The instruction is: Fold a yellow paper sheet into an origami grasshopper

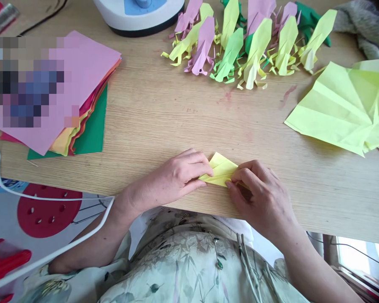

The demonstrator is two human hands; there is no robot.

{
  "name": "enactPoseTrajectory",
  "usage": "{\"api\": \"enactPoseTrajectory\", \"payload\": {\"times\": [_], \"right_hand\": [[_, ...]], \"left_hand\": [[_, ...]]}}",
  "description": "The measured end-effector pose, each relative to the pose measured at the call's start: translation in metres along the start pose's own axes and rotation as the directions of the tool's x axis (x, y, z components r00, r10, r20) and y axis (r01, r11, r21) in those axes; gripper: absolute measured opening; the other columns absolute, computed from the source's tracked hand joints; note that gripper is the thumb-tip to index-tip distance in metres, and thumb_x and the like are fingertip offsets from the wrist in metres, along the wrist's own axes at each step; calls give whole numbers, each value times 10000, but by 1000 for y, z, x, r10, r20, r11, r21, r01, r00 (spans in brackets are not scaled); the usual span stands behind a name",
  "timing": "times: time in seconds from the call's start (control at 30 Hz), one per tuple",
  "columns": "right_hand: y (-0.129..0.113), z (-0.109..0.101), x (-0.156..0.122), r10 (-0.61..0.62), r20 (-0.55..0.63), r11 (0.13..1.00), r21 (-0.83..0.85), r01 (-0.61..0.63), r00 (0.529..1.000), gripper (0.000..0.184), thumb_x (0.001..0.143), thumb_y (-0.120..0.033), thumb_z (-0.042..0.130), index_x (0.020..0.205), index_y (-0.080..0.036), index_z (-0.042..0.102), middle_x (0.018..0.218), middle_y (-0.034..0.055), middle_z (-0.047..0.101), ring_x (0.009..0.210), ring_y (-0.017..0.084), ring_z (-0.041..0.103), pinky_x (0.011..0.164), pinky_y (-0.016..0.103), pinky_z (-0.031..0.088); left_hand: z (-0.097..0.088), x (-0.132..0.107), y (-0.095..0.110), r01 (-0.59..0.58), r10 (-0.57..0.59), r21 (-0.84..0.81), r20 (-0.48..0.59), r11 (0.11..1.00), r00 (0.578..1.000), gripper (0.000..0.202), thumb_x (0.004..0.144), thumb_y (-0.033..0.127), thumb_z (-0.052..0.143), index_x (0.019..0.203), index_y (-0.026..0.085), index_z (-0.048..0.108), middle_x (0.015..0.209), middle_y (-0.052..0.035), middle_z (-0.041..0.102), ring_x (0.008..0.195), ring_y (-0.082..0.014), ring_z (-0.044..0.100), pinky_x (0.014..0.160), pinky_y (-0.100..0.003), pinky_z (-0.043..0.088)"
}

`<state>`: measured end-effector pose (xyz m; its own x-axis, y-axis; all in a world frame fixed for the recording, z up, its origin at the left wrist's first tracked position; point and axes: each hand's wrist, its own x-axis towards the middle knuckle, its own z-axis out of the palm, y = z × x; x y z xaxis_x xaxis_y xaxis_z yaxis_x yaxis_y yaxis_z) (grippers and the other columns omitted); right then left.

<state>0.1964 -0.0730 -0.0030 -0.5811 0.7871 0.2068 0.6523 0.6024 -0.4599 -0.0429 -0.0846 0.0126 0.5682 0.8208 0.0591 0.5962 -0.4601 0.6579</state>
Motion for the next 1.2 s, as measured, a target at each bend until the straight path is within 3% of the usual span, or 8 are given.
{"api": "enactPoseTrajectory", "payload": {"times": [0.27, 0.43, 0.57, 1.0, 1.2], "right_hand": [[-1, 0, -1, 9, 12, 1000, -29, -9, 1000, 104, 963, -230, 536, 863, -219, 509, 892, 52, 562, 750, 181, 523, 672, 347, 385], [-3, 0, 0, 21, 21, 998, -52, -20, 1000, 88, 956, -213, 531, 871, -212, 509, 883, 42, 552, 744, 178, 511, 675, 341, 378], [-3, -1, 0, 16, 21, 998, -59, -15, 1000, 90, 955, -210, 533, 868, -204, 510, 882, 39, 544, 748, 175, 503, 677, 338, 376], [-3, 0, -2, 20, 27, 997, -69, -18, 999, 97, 970, -224, 512, 875, -205, 506, 890, 42, 528, 765, 183, 499, 692, 350, 377], [-2, 3, -2, 25, 31, 999, -47, -24, 999, 41, 960, -210, 521, 925, -206, 502, 919, 52, 544, 796, 197, 514, 720, 366, 395]], "left_hand": [[8, -1, 2, 40, -32, 121, -66, 992, 997, 124, 984, 163, 532, 1021, 231, 629, 1032, -5, 658, 1012, -176, 596, 922, -343, 369], [10, -2, 1, 62, -56, 112, -56, 992, 997, 119, 1002, 196, 517, 1050, 234, 620, 1080, -15, 663, 1039, -178, 588, 889, -346, 336], [11, -1, 2, 80, -74, 139, -46, 987, 996, 113, 951, 252, 627, 1060, 234, 603, 1102, -19, 652, 1062, -202, 574, 893, -358, 325], [24, 5, 17, 191, -174, 230, -92, 954, 980, 150, 888, 108, 538, 982, 222, 563, 1045, -23, 604, 1021, -233, 532, 854, -408, 314], [25, 4, 16, 177, -161, 246, -85, 953, 983, 140, 935, 120, 484, 985, 229, 556, 1044, -23, 594, 1003, -229, 518, 854, -408, 318]]}}
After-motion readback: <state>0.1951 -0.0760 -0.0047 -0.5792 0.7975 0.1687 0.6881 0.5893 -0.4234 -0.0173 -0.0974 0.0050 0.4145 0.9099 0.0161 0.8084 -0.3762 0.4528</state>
